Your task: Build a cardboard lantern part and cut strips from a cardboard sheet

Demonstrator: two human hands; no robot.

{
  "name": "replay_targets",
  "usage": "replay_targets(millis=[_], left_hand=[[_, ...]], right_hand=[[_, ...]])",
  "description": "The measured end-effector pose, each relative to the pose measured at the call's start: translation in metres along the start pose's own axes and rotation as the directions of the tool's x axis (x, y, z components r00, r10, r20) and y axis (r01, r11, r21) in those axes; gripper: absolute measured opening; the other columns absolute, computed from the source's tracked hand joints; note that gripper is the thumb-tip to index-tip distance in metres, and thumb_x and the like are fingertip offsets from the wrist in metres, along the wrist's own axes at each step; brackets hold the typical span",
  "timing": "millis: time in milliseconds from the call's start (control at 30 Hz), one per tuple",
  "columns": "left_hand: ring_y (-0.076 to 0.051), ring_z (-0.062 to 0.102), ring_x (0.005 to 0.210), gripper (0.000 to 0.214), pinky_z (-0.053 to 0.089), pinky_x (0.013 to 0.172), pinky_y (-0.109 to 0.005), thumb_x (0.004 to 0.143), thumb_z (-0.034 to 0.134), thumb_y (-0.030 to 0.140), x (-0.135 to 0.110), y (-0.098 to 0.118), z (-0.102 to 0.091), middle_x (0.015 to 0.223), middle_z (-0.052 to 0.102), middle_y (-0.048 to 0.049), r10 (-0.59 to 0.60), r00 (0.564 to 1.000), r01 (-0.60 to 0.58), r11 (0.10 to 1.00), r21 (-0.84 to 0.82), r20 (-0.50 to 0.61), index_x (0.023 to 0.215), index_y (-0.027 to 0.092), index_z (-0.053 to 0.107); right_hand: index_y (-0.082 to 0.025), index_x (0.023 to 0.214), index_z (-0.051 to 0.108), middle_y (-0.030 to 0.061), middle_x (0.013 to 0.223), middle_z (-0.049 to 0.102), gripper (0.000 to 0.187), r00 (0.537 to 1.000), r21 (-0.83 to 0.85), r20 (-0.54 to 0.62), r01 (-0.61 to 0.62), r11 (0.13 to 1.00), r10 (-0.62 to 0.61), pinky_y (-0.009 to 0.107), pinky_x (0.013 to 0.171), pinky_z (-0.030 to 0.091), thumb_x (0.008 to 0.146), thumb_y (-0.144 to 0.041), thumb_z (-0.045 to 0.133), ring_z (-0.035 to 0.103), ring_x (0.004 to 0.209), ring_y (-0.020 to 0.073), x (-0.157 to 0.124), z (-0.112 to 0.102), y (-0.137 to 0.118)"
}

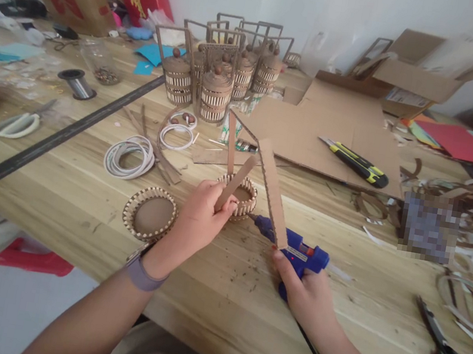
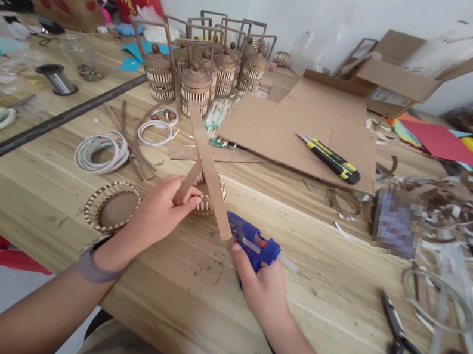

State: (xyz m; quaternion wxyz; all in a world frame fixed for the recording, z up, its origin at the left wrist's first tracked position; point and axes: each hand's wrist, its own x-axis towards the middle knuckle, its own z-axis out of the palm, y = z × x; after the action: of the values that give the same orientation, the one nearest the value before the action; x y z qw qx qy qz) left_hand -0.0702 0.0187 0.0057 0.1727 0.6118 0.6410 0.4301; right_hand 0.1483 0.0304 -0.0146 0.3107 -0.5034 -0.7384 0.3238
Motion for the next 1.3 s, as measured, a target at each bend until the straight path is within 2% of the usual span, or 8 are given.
replay_targets(millis=[233, 367, 533, 700, 767, 933, 1133, 1300], left_hand=[[-0.02, 0.063, 0.084, 0.021, 0.051, 0.075, -0.034, 0.084, 0.056, 0.01, -0.0001, -0.0012, -0.0012, 0.084, 0.065, -0.0016, -0.01, 1.0, 0.01, 1.0, -0.027, -0.013, 0.068, 0.021, 0.047], [-0.02, 0.064, 0.082, 0.023, 0.05, 0.073, -0.033, 0.083, 0.057, 0.011, -0.0003, -0.0018, -0.0007, 0.081, 0.065, -0.0012, -0.011, 1.0, 0.011, 1.0, -0.011, -0.012, 0.067, 0.021, 0.045], [-0.022, 0.064, 0.091, 0.018, 0.052, 0.078, -0.036, 0.084, 0.055, 0.01, -0.0009, -0.0002, -0.0004, 0.084, 0.063, -0.0026, -0.008, 1.0, 0.008, 1.0, -0.006, 0.008, 0.072, 0.022, 0.048], [-0.023, 0.065, 0.093, 0.017, 0.054, 0.078, -0.037, 0.085, 0.055, 0.012, -0.0016, 0.0013, -0.0003, 0.085, 0.062, -0.0033, -0.005, 1.0, 0.005, 1.0, 0.003, 0.021, 0.073, 0.022, 0.049], [-0.023, 0.064, 0.093, 0.018, 0.054, 0.078, -0.037, 0.084, 0.055, 0.012, -0.0017, 0.001, 0.0003, 0.085, 0.061, -0.0037, -0.001, 1.0, 0.001, 1.0, 0.0, 0.023, 0.072, 0.022, 0.048], [-0.023, 0.064, 0.092, 0.02, 0.054, 0.08, -0.04, 0.084, 0.054, 0.012, -0.002, 0.0002, 0.0015, 0.084, 0.059, -0.0037, 0.007, 1.0, -0.007, 1.0, -0.016, 0.031, 0.07, 0.022, 0.045], [-0.024, 0.064, 0.094, 0.022, 0.054, 0.08, -0.039, 0.085, 0.054, 0.012, -0.0023, 0.0002, 0.0008, 0.083, 0.059, -0.0035, 0.006, 0.999, -0.005, 1.0, -0.024, 0.032, 0.069, 0.022, 0.043], [-0.024, 0.064, 0.094, 0.022, 0.053, 0.081, -0.039, 0.084, 0.054, 0.011, -0.0018, 0.0004, 0.0003, 0.083, 0.059, -0.0038, 0.015, 0.999, -0.014, 1.0, -0.016, 0.029, 0.069, 0.022, 0.044]], right_hand=[[-0.022, 0.084, 0.07, 0.0015, 0.057, 0.064, 0.031, 1.0, -0.037, 0.0, 0.029, 0.999, -0.029, 0.031, 0.053, 0.052, 0.085, -0.047, 0.052, 0.061, 0.056, 0.021, -0.0004, -0.0006, 0.001], [-0.021, 0.086, 0.071, 0.0047, 0.069, 0.071, 0.033, 0.999, -0.031, 0.005, 0.039, 0.999, -0.039, 0.034, 0.063, 0.056, 0.084, -0.049, 0.053, 0.066, 0.065, 0.0238, -0.0024, 0.0007, 0.0015], [-0.022, 0.086, 0.072, 0.0066, 0.077, 0.075, 0.034, 0.999, -0.023, 0.002, 0.036, 0.999, -0.036, 0.037, 0.068, 0.058, 0.083, -0.05, 0.055, 0.07, 0.073, 0.0266, -0.0039, 0.0023, 0.0035], [-0.022, 0.096, 0.074, 0.0071, 0.088, 0.077, 0.034, 0.997, -0.005, 0.0, 0.076, 0.997, -0.076, 0.039, 0.076, 0.059, 0.085, -0.049, 0.054, 0.071, 0.084, 0.0281, -0.0019, 0.0027, 0.0017], [-0.022, 0.097, 0.073, 0.0071, 0.087, 0.077, 0.035, 0.997, 0.005, -0.004, 0.081, 0.997, -0.081, 0.04, 0.077, 0.058, 0.086, -0.049, 0.053, 0.071, 0.084, 0.0282, -0.0008, 0.0025, -0.0002], [-0.023, 0.084, 0.071, 0.0069, 0.08, 0.075, 0.031, 0.997, 0.004, 0.0, 0.078, 0.997, -0.078, 0.039, 0.078, 0.059, 0.086, -0.048, 0.053, 0.071, 0.083, 0.0277, 0.0007, 0.0025, -0.0027], [-0.021, 0.087, 0.072, 0.0084, 0.093, 0.078, 0.029, 0.997, 0.026, -0.026, 0.08, 0.996, -0.079, 0.04, 0.081, 0.059, 0.084, -0.045, 0.055, 0.072, 0.089, 0.0289, 0.0006, 0.0041, 0.0007], [-0.021, 0.088, 0.073, 0.0083, 0.09, 0.077, 0.03, 0.996, 0.023, -0.025, 0.089, 0.996, -0.088, 0.039, 0.08, 0.059, 0.085, -0.045, 0.055, 0.072, 0.087, 0.0285, 0.0005, 0.0039, 0.0012]])
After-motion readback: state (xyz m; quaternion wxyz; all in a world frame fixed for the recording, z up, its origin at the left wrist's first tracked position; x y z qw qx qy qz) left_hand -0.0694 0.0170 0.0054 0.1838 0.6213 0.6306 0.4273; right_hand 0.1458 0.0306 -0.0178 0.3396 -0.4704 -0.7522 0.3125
